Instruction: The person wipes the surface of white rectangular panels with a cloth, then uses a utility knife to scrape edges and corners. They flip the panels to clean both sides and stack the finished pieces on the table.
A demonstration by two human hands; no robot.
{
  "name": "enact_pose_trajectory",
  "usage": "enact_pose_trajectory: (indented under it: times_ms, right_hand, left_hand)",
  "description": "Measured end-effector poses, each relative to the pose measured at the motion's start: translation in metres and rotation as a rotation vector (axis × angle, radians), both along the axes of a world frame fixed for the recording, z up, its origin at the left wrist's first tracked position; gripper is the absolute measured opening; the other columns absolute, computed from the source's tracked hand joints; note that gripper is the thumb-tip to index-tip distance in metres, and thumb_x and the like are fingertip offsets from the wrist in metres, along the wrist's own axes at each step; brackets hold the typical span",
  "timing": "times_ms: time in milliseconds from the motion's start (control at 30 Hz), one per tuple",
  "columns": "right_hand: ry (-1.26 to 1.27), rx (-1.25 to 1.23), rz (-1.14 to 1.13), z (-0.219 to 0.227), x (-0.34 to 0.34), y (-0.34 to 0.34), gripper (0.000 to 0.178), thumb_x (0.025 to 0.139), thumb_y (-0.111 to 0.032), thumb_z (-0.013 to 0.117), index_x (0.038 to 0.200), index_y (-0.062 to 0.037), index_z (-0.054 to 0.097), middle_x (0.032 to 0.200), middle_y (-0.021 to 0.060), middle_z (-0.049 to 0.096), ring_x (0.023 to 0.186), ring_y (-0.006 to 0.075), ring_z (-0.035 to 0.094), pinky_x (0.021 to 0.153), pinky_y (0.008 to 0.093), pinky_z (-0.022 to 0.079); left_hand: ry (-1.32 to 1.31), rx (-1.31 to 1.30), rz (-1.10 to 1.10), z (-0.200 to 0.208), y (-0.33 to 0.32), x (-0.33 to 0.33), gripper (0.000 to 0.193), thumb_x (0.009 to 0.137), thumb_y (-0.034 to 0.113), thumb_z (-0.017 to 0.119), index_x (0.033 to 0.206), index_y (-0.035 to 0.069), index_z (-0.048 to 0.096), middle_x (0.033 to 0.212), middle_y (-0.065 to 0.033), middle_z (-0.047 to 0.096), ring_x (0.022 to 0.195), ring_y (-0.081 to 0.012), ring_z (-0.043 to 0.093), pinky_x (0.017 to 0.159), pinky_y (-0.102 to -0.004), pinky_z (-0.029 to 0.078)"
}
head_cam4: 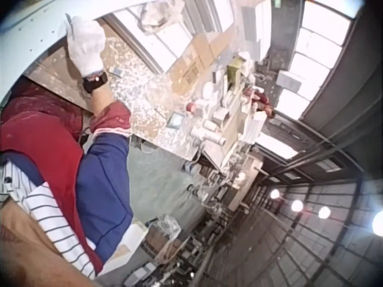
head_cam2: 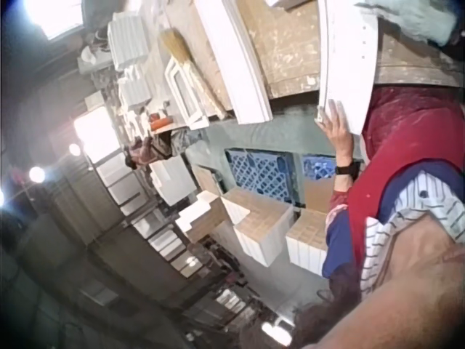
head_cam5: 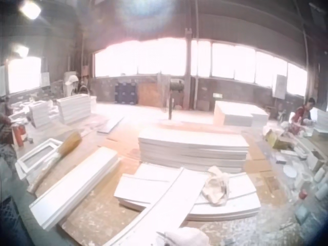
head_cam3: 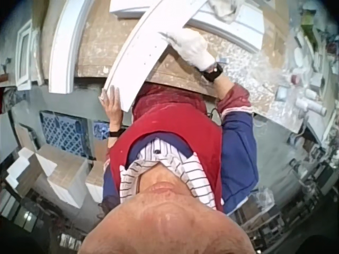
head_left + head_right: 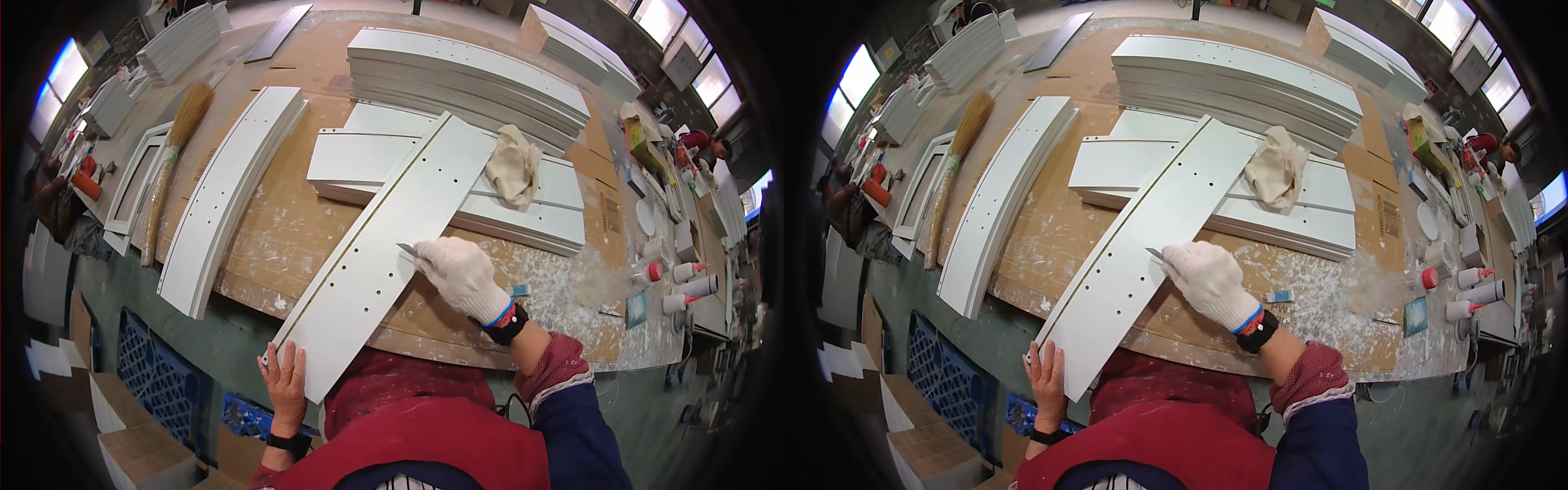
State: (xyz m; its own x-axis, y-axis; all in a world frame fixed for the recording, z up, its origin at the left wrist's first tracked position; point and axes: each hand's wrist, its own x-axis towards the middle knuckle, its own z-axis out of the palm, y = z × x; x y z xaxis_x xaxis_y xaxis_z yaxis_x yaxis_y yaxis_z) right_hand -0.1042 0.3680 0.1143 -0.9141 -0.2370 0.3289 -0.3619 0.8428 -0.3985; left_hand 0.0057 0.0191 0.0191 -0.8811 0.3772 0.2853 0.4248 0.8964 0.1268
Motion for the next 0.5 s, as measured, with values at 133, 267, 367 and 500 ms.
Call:
enact_pose_trajectory:
  times_ms: [133,267,367,500]
  right_hand:
    - [-0.021,0.171,0.091,0.002,-0.023,0.012,0.01,0.083,-0.018,0.055,0.085,-0.0085,0.054,0.068,0.0101,0.056,0.066,0.0273,0.061,0.054,0.0374,0.049]
    - [-0.061,0.322,-0.072,-0.004,-0.063,0.049,0.011,0.085,-0.02,0.054,0.09,-0.0113,0.058,0.072,0.011,0.059,0.065,0.0279,0.061,0.054,0.0371,0.048]
    - [0.125,0.342,-0.248,-0.001,-0.096,0.108,0.019,0.086,-0.023,0.054,0.1,-0.0129,0.062,0.079,0.0094,0.062,0.075,0.0286,0.061,0.066,0.0384,0.048]
    - [0.176,0.281,-0.527,0.002,-0.119,0.162,0.021,0.086,-0.025,0.054,0.092,-0.0065,0.061,0.079,0.0131,0.062,0.077,0.0314,0.06,0.07,0.04,0.046]
  left_hand:
    - [-0.038,0.013,0.002,0.002,-0.005,0.007,0.042,0.084,0.0,0.052,0.124,0.011,0.051,0.139,-0.0069,0.043,0.134,-0.0375,0.028,0.107,-0.06,0.017]
    - [0.003,-0.089,0.015,-0.002,-0.01,0.012,0.04,0.085,0.002,0.052,0.124,0.012,0.051,0.138,-0.0066,0.044,0.134,-0.0367,0.029,0.107,-0.0609,0.016]
    - [0.013,-0.074,0.011,0.002,-0.012,0.014,0.04,0.084,0.003,0.053,0.123,0.012,0.052,0.136,-0.0071,0.046,0.132,-0.0361,0.032,0.107,-0.0604,0.017]
    - [-0.152,0.177,-0.034,0.033,-0.019,-0.003,0.042,0.081,0.004,0.057,0.122,0.01,0.053,0.133,-0.0102,0.049,0.128,-0.0357,0.039,0.107,-0.0574,0.02]
